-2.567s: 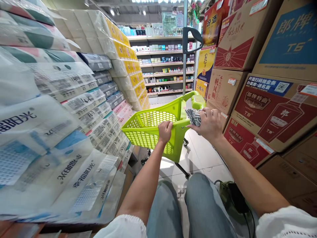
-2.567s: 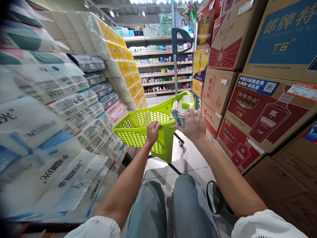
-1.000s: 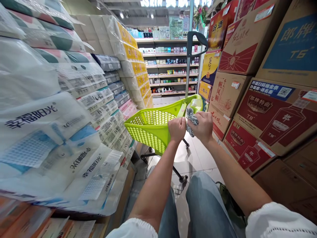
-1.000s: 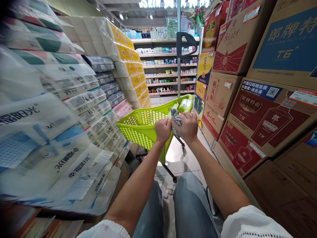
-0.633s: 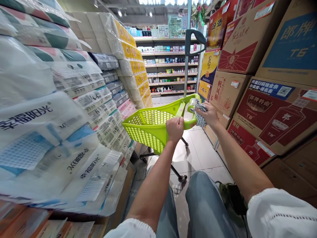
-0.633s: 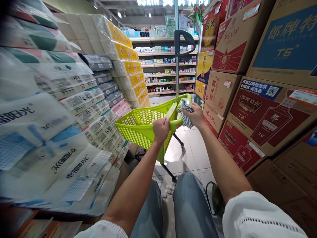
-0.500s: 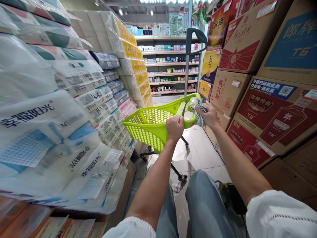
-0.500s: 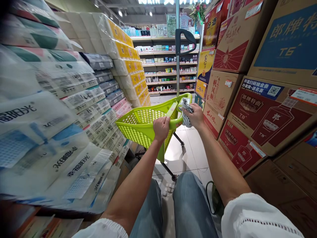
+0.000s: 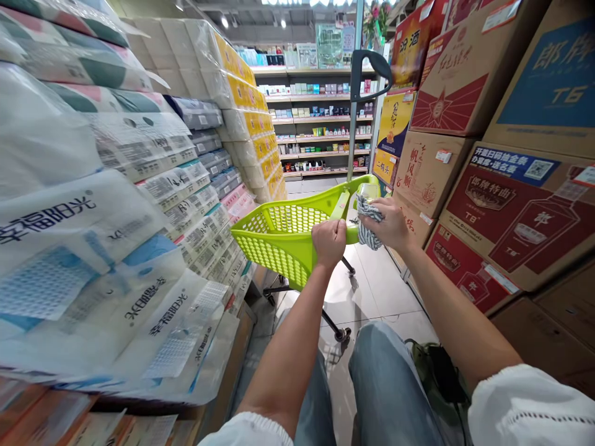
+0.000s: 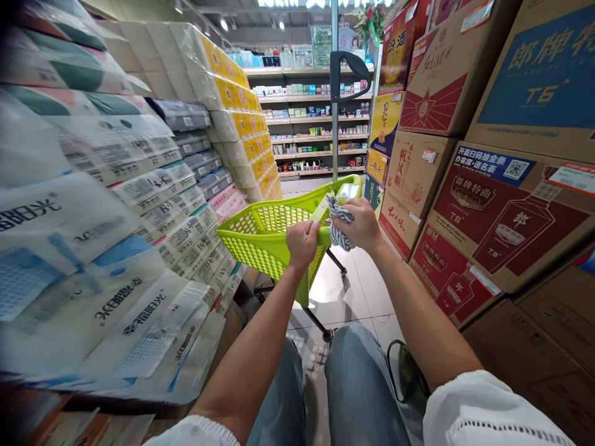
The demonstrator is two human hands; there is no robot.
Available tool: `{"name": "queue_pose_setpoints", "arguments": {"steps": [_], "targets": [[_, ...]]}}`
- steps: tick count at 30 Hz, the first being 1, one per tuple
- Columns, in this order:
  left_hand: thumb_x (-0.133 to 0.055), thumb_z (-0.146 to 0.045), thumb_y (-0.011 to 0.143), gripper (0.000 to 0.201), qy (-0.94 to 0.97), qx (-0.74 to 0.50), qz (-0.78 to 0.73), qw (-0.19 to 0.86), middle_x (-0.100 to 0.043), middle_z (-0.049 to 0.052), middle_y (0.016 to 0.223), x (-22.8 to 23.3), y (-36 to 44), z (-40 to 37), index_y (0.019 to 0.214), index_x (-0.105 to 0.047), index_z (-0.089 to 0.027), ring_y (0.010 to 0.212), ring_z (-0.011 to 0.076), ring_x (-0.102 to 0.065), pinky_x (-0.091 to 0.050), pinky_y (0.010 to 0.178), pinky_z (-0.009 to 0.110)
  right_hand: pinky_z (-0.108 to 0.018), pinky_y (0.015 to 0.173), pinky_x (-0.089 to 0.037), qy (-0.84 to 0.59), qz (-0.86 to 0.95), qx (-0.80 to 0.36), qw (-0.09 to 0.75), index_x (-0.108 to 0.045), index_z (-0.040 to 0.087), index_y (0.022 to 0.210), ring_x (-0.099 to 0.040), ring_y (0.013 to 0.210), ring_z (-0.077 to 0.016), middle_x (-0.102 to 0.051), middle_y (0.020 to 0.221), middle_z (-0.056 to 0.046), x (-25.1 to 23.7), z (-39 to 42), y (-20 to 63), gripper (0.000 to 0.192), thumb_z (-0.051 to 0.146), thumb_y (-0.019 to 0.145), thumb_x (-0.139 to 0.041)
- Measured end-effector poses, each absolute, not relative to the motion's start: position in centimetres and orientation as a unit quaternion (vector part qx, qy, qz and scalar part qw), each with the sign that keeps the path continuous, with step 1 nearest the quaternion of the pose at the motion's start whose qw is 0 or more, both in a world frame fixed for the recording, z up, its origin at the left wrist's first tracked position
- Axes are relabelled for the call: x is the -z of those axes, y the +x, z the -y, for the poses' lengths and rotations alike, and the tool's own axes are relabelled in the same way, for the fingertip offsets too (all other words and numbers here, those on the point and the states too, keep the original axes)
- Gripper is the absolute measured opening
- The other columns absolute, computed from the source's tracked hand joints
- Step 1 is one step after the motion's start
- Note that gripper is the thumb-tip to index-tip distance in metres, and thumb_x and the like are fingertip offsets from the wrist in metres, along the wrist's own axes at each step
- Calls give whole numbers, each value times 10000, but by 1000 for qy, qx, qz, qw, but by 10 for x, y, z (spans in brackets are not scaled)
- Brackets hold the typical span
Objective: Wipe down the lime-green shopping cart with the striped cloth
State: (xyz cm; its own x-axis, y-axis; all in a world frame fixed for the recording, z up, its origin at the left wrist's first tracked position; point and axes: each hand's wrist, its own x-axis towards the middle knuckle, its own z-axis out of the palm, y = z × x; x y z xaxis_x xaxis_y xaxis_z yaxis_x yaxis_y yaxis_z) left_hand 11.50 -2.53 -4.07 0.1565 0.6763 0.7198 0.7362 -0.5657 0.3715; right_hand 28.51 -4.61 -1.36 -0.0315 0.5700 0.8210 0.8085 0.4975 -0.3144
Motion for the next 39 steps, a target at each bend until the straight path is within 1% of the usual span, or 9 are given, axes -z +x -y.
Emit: {"name": "queue_pose_setpoints", "arguments": {"steps": [7, 18, 25, 28, 30, 33, 34, 36, 39], "targets": [[-332, -338, 946, 425, -772, 451, 448, 10, -586, 20, 625, 38, 106, 24, 564, -460, -200, 654, 146, -519, -314, 654, 287, -369, 882, -415, -480, 733, 72, 476, -710, 233, 798, -589, 933, -203, -696, 986, -26, 7, 15, 320, 223, 431, 783, -610], [-340, -372, 920, 433, -789, 454, 407, -74, -555, 5, 594, 34, 74, 14, 539, -460, -203, 622, 135, -524, -385, 666, 262, -373, 880, -418, -513, 714, 103, 465, -708, 238, 833, -540, 950, -218, -691, 995, -17, 9, 40, 288, 192, 381, 792, -587], [-371, -374, 900, 414, -795, 432, 415, -100, -606, 16, 622, 22, 57, 13, 577, -567, -205, 678, 156, -563, -424, 690, 276, -384, 873, -412, -536, 697, 130, 458, -693, 230, 822, -503, 942, -235, -677, 953, -37, 6, 55, 259, 172, 353, 786, -578], [-386, -368, 888, 397, -803, 412, 422, -88, -635, 17, 654, 15, 43, 10, 614, -623, -207, 741, 166, -584, -432, 749, 289, -380, 856, -412, -514, 729, 111, 437, -668, 229, 831, -515, 907, -226, -665, 929, -34, 2, 61, 256, 164, 362, 778, -587], [-394, -332, 880, 371, -809, 397, 429, -64, -675, 24, 741, 8, 33, 8, 648, -656, -210, 831, 171, -594, -417, 833, 303, -359, 841, -422, -482, 755, 70, 439, -636, 233, 918, -534, 902, -207, -644, 956, -22, -4, 64, 263, 199, 366, 774, -600], [-423, -306, 870, 304, -804, 390, 449, 0, -704, 34, 899, -5, 28, 12, 743, -685, -219, 931, 186, -590, -378, 896, 324, -338, 819, -438, -485, 707, 56, 512, -565, 231, 1023, -538, 930, -195, -580, 1037, -34, -17, 65, 278, 369, 434, 730, -660], [-433, -319, 872, 288, -799, 389, 458, 25, -705, 42, 917, -10, 31, 15, 780, -687, -220, 922, 193, -593, -378, 878, 327, -340, 822, -440, -497, 677, 71, 538, -557, 226, 1015, -532, 942, -199, -562, 1050, -44, -21, 64, 281, 406, 462, 709, -680], [-410, -353, 893, 321, -799, 370, 470, 63, -700, 60, 843, -18, 44, 24, 793, -679, -210, 820, 199, -604, -389, 783, 321, -357, 831, -441, -516, 636, 101, 564, -569, 217, 967, -525, 940, -210, -556, 1037, -59, -28, 60, 278, 421, 504, 687, -699], [-369, -350, 911, 395, -782, 341, 515, 88, -686, 100, 766, -20, 74, 35, 727, -673, -179, 700, 208, -604, -369, 675, 323, -406, 838, -441, -526, 655, 100, 533, -618, 223, 931, -523, 904, -228, -611, 981, -70, -27, 57, 251, 342, 518, 758, -636]]}}
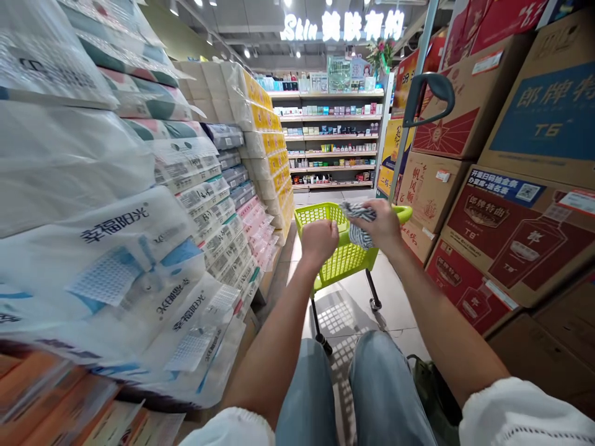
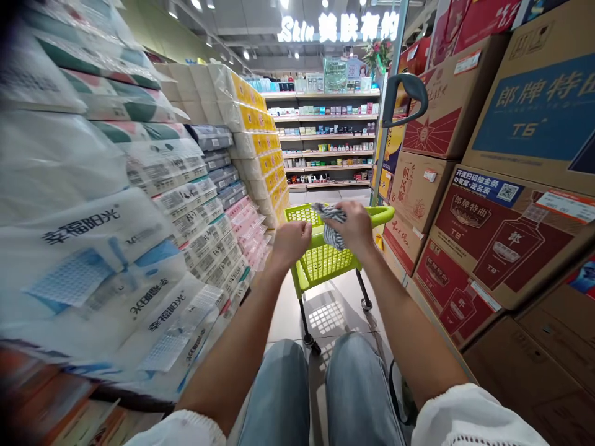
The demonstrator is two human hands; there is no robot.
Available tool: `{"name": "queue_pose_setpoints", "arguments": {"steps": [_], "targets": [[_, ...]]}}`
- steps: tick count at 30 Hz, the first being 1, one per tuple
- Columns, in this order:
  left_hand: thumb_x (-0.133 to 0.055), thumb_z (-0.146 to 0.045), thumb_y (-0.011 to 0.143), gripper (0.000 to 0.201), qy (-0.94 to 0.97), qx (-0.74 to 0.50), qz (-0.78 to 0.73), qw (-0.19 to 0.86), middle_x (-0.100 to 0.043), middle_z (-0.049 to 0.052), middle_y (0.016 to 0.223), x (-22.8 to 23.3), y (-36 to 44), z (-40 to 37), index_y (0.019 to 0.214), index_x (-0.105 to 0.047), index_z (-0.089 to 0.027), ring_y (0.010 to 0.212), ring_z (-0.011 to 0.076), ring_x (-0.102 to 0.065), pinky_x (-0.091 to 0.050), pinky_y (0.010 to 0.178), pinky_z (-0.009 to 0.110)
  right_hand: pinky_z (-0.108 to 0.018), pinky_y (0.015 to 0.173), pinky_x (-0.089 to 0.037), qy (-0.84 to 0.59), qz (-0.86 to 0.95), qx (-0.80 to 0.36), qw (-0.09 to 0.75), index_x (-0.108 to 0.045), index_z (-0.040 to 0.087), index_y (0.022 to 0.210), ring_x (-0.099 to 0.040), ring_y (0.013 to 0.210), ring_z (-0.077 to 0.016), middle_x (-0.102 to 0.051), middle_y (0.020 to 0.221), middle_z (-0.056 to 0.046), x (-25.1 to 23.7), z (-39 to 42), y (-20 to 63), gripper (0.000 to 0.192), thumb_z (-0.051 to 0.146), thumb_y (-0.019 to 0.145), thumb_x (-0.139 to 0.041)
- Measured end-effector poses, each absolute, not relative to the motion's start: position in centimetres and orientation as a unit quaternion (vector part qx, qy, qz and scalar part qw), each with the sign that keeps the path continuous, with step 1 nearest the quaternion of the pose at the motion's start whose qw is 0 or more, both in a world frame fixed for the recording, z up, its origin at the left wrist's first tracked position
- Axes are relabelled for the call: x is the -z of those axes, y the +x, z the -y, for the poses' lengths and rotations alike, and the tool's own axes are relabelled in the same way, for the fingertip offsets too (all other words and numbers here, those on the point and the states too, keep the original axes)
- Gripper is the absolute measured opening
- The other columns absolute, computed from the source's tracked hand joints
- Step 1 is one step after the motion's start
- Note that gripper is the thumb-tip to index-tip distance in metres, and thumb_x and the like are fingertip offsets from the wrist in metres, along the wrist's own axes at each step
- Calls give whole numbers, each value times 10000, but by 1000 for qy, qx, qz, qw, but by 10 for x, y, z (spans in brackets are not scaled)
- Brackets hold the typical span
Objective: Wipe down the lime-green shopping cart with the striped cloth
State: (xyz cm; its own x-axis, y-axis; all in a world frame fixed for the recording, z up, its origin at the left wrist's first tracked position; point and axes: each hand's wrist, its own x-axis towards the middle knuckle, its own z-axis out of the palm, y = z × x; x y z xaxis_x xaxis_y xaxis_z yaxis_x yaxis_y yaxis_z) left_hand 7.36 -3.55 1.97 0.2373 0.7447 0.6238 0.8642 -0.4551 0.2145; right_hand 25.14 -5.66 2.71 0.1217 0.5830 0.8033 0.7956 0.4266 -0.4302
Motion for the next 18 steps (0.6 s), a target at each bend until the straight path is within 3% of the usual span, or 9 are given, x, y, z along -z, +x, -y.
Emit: {"name": "queue_pose_setpoints", "arguments": {"steps": [2, 5, 7, 11, 14, 18], "targets": [[-375, -333, 903, 399, -761, 313, 560, 90, -680, 115, 713, -14, 89, 38, 704, -676, -163, 635, 212, -602, -348, 635, 323, -484, 912, -395, -526, 679, 120, 498, -655, 249, 932, -490, 993, -270, -651, 991, -76, -18, 59, 227, 274, 482, 836, -549], [-355, -346, 913, 416, -752, 315, 564, 132, -681, 132, 720, -3, 93, 36, 751, -683, -147, 648, 221, -609, -340, 652, 329, -624, 1029, -210, -542, 660, 176, 489, -675, 299, 960, -327, 1217, -342, -618, 1178, -47, -2, 68, 202, 239, 436, 869, -501], [-335, -361, 926, 436, -764, 316, 543, 152, -681, 128, 729, 1, 87, 34, 762, -678, -148, 665, 216, -611, -334, 669, 328, -645, 1021, -193, -557, 655, 186, 476, -674, 301, 998, -292, 1241, -366, -568, 1260, -48, 4, 70, 199, 248, 424, 862, -507], [-265, -362, 958, 496, -790, 310, 501, 170, -679, 105, 723, 0, 75, 31, 724, -651, -157, 656, 192, -599, -310, 666, 321, -504, 902, -381, -576, 670, 186, 430, -692, 255, 952, -459, 1058, -311, -571, 1193, -101, -2, 59, 224, 258, 415, 842, -523], [-251, -357, 965, 499, -798, 304, 490, 178, -672, 85, 707, -2, 73, 31, 703, -628, -161, 641, 180, -586, -287, 646, 316, -394, 805, -427, -619, 651, 170, 404, -690, 198, 921, -515, 943, -255, -569, 1110, -121, -14, 48, 262, 306, 438, 830, -522], [-243, -343, 967, 500, -796, 297, 494, 186, -660, 68, 678, -2, 76, 32, 681, -611, -162, 615, 172, -568, -263, 618, 316, -325, 715, -422, -708, 570, 133, 395, -586, 187, 1149, -551, 873, -214, -496, 1207, -131, -22, 44, 307, 487, 495, 772, -580]]}}
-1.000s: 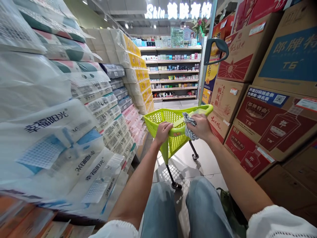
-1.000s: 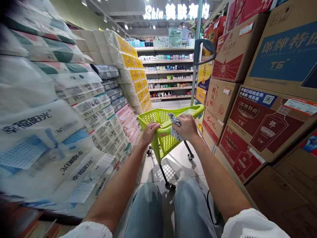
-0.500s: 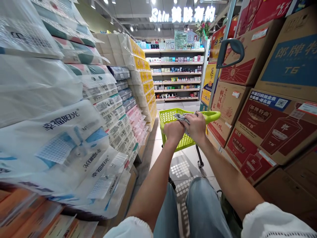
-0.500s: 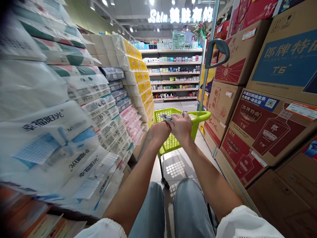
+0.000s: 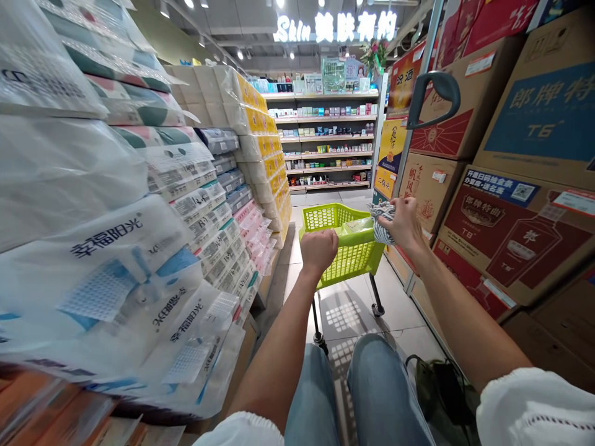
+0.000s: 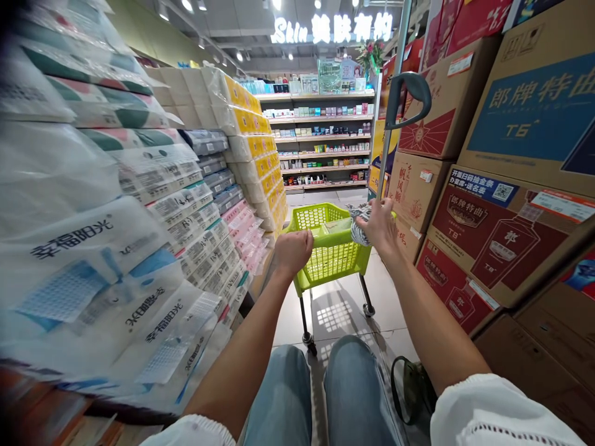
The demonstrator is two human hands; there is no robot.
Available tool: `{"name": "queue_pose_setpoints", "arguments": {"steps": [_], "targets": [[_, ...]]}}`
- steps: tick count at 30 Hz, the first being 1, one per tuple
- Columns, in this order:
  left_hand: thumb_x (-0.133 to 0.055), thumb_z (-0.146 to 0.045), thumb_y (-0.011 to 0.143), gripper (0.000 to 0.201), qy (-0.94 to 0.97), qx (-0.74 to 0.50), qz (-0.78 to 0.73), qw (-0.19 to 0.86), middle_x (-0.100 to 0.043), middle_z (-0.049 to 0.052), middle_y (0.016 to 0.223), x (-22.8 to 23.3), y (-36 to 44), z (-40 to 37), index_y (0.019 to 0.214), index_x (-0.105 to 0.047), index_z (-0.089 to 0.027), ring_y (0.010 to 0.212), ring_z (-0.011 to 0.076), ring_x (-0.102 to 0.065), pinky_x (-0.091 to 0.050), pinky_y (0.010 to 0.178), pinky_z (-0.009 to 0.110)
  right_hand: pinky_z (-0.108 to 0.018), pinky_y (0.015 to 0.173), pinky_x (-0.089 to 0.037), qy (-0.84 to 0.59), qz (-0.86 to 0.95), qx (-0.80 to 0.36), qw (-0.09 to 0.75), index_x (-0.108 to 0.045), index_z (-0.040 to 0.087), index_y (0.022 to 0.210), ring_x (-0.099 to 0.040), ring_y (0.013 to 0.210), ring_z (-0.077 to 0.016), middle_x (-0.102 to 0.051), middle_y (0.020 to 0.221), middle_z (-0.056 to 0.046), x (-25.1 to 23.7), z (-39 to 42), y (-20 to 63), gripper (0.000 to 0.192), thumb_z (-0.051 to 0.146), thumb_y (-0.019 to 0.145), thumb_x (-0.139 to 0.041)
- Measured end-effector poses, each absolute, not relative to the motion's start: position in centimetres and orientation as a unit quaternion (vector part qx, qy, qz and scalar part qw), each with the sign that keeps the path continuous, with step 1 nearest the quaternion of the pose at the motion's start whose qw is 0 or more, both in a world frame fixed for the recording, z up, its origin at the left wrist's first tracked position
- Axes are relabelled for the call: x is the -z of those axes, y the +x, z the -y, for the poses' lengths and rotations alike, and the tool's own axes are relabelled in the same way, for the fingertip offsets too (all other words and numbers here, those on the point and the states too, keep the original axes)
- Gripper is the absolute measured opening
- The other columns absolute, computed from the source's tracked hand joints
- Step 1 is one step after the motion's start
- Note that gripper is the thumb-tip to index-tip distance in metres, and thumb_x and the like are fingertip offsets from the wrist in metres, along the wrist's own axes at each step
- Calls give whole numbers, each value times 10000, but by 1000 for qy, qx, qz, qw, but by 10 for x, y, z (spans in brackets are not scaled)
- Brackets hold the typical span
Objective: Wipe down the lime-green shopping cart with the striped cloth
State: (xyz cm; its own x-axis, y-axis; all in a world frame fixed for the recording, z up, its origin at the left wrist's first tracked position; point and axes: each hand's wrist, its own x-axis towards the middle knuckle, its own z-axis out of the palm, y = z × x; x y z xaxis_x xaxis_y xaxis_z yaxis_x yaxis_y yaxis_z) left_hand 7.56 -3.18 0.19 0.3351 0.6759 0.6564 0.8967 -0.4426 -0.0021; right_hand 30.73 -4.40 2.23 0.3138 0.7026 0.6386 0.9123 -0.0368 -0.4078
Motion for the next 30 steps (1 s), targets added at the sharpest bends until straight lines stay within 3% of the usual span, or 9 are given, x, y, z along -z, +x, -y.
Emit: {"name": "queue_pose_setpoints", "arguments": {"steps": [5, 12, 17, 23, 30], "targets": [[-257, -324, 962, 487, -786, 304, 502, 193, -657, 69, 669, -2, 78, 33, 681, -620, -161, 613, 182, -571, -257, 612, 323, -338, 809, -392, -706, 597, 153, 348, -633, 190, 1074, -547, 932, -232, -635, 1011, -101, -24, 50, 286, 353, 421, 863, -470], [-326, -308, 942, 428, -788, 314, 491, 198, -679, 82, 708, 0, 73, 31, 696, -641, -156, 670, 197, -610, -282, 623, 326, -381, 883, -356, -647, 654, 213, 328, -662, 240, 1082, -504, 1033, -255, -647, 1108, -94, -19, 69, 191, 347, 408, 916, -407], [-325, -303, 948, 438, -784, 333, 476, 217, -665, 74, 670, 2, 64, 30, 666, -627, -158, 652, 183, -599, -263, 609, 322, -423, 981, -311, -637, 642, 235, 357, -673, 260, 1097, -408, 1177, -279, -648, 1153, -59, -12, 66, 202, 366, 411, 922, -390], [-318, -310, 953, 460, -782, 350, 464, 224, -647, 59, 629, 5, 59, 28, 623, -602, -163, 608, 169, -567, -228, 590, 320, -356, 802, -395, -710, 576, 190, 357, -661, 256, 1123, -533, 961, -246, -648, 1106, -72, -12, 52, 258, 377, 433, 887, -427], [-336, -311, 944, 449, -771, 364, 475, 218, -632, 45, 609, 8, 59, 25, 589, -572, -174, 590, 162, -550, -217, 588, 319, -339, 780, -373, -691, 604, 198, 344, -580, 189, 1182, -545, 892, -226, -655, 1037, -106, -15, 58, 242, 392, 409, 914, -397]]}}
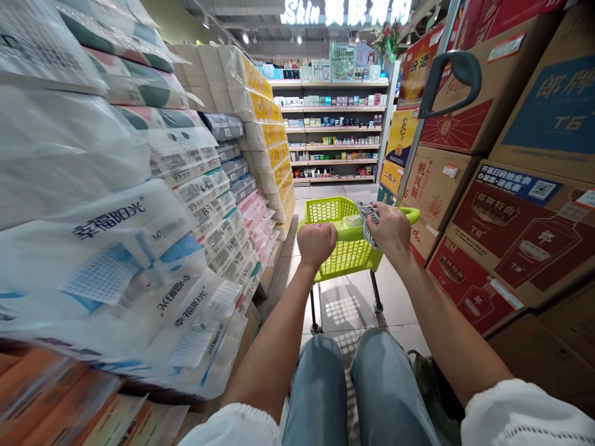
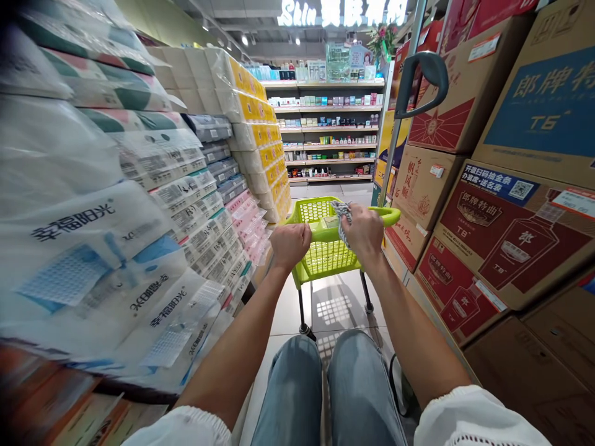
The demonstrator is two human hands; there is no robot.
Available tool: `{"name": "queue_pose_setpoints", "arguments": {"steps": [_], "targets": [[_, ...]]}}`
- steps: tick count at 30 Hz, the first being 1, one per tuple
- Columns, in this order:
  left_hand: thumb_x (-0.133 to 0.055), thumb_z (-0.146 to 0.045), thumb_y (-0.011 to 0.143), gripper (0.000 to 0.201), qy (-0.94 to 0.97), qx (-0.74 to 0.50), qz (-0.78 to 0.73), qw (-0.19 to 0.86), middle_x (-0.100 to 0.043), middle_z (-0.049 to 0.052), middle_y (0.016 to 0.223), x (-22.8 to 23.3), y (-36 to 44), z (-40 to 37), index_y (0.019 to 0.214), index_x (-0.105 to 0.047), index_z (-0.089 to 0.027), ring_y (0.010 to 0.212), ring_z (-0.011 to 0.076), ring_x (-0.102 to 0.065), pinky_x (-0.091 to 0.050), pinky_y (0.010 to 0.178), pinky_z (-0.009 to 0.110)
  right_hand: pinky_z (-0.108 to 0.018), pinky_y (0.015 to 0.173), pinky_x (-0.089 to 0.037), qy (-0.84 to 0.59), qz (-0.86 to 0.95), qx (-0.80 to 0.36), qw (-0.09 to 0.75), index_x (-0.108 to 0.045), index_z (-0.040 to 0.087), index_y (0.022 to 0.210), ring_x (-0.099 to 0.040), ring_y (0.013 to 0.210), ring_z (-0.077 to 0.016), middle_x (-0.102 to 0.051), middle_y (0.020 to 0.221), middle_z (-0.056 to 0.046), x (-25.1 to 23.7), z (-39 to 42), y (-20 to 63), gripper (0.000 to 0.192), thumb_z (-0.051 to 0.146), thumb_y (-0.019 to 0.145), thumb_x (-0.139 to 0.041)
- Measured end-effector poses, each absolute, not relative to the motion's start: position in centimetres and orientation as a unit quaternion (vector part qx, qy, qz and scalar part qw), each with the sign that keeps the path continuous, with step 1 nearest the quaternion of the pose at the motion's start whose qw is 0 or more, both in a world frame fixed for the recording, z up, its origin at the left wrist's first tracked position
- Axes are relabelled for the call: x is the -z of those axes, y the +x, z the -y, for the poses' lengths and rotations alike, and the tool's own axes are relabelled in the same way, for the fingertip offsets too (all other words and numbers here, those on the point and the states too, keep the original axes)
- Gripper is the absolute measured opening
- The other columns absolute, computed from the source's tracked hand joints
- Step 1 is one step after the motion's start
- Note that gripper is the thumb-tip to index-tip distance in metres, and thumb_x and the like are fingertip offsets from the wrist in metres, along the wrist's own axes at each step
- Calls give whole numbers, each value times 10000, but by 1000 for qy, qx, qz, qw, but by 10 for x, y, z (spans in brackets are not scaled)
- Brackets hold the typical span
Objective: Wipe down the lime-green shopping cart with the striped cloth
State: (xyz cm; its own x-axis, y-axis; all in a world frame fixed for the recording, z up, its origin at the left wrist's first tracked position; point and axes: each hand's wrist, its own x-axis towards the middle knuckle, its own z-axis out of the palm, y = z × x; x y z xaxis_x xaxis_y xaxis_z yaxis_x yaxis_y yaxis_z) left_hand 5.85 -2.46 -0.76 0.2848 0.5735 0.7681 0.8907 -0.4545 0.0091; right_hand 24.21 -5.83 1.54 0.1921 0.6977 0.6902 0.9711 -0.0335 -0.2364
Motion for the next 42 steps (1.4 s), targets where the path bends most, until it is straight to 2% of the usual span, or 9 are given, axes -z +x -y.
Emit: {"name": "queue_pose_setpoints", "arguments": {"steps": [3, 7, 11, 14, 22, 25, 29, 33, 42], "targets": [[-334, -307, 943, 437, -772, 361, 479, 211, -647, 53, 637, 8, 56, 22, 611, -586, -175, 611, 169, -567, -236, 599, 317, -338, 804, -358, -649, 656, 206, 326, -584, 204, 1161, -540, 892, -206, -649, 1065, -98, -17, 64, 208, 372, 405, 937, -366], [-336, -321, 941, 424, -776, 348, 482, 211, -677, 76, 702, 9, 47, 19, 658, -612, -170, 646, 183, -588, -264, 620, 316, -369, 867, -338, -613, 694, 224, 304, -631, 234, 1116, -510, 1020, -230, -583, 1238, -103, -14, 71, 183, 379, 397, 949, -333], [-320, -341, 951, 439, -777, 341, 480, 222, -676, 72, 701, 8, 37, 20, 668, -612, -175, 636, 175, -583, -266, 617, 318, -433, 960, -303, -587, 708, 258, 296, -598, 279, 1209, -456, 1137, -279, -523, 1336, -87, -7, 82, 185, 403, 444, 928, -360], [-314, -343, 955, 447, -783, 336, 472, 227, -667, 64, 684, 7, 32, 21, 661, -607, -178, 627, 168, -577, -258, 607, 318, -435, 970, -316, -576, 722, 260, 283, -581, 301, 1241, -437, 1164, -281, -501, 1369, -65, -4, 84, 200, 411, 457, 920, -377], [-312, -336, 950, 459, -780, 342, 479, 212, -658, 64, 664, 4, 32, 25, 640, -611, -178, 610, 166, -561, -254, 600, 313, -384, 895, -394, -650, 644, 199, 352, -674, 236, 1111, -498, 1092, -251, -506, 1288, -96, -10, 68, 266, 381, 418, 892, -419], [-321, -333, 944, 447, -777, 345, 485, 205, -660, 64, 669, 5, 33, 25, 648, -620, -180, 613, 168, -563, -262, 605, 311, -412, 892, -375, -648, 649, 213, 337, -663, 234, 1128, -493, 1067, -271, -544, 1224, -111, -11, 72, 237, 397, 437, 887, -420], [-341, -323, 932, 417, -778, 344, 483, 209, -667, 74, 685, 6, 30, 24, 669, -633, -180, 625, 180, -572, -272, 614, 312, -435, 886, -332, -611, 682, 236, 324, -567, 297, 1251, -470, 1050, -279, -558, 1238, -83, -7, 82, 176, 412, 439, 923, -361], [-334, -327, 939, 433, -781, 343, 471, 224, -658, 64, 661, 6, 20, 23, 643, -615, -184, 623, 174, -569, -263, 615, 317, -412, 895, -301, -602, 685, 234, 337, -631, 289, 1151, -452, 1059, -268, -570, 1243, -60, -3, 81, 160, 392, 438, 939, -337], [-308, -343, 950, 482, -779, 348, 474, 219, -645, 56, 629, 7, 13, 21, 593, -591, -185, 580, 158, -537, -239, 601, 320, -373, 858, -343, -658, 614, 208, 383, -675, 256, 1057, -493, 1009, -240, -599, 1169, -49, -1, 66, 236, 342, 425, 876, -438]]}}
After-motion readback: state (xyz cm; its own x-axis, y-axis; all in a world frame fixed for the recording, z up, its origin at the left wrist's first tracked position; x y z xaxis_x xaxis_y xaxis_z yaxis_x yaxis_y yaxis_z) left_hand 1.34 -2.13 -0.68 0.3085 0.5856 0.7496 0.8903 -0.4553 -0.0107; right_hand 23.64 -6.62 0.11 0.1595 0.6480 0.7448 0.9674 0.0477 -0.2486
